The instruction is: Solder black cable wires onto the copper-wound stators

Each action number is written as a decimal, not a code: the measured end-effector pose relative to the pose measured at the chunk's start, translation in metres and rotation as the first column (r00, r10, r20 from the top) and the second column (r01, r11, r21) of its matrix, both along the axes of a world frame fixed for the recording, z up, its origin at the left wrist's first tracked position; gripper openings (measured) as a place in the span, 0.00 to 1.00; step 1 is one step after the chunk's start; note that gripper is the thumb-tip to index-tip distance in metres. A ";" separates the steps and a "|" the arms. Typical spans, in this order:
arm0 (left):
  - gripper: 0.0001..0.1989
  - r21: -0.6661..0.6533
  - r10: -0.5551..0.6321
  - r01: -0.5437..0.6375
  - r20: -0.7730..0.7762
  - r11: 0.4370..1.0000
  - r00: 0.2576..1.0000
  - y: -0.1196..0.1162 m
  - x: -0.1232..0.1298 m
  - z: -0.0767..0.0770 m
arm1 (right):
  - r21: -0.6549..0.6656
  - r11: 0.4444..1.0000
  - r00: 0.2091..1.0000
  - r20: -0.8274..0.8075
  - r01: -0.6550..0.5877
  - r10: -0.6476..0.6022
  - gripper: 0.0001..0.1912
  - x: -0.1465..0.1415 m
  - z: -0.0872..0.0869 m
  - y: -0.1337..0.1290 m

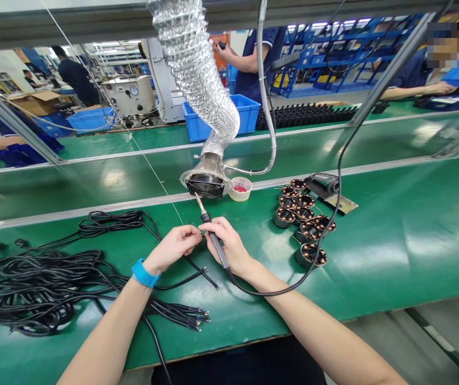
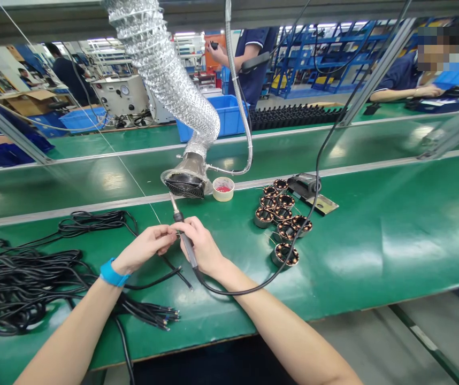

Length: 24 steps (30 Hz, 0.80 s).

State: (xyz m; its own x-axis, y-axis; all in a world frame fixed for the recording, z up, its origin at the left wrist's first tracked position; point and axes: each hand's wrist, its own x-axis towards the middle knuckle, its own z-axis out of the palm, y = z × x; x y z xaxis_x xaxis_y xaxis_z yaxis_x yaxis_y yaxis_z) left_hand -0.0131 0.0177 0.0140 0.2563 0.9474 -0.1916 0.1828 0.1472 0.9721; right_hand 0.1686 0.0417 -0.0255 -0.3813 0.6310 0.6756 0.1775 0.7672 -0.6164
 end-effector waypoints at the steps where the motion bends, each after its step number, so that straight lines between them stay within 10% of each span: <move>1: 0.18 -0.018 0.002 -0.001 0.027 1.000 1.000 0.001 -0.001 -0.001 | 0.000 1.000 1.000 0.013 -0.008 0.008 0.24 0.000 0.000 -0.001; 24: 0.19 0.003 0.099 -0.099 -0.019 0.995 0.995 0.003 0.002 -0.012 | -0.202 0.964 0.974 -0.113 0.172 -0.197 0.24 -0.005 0.001 -0.003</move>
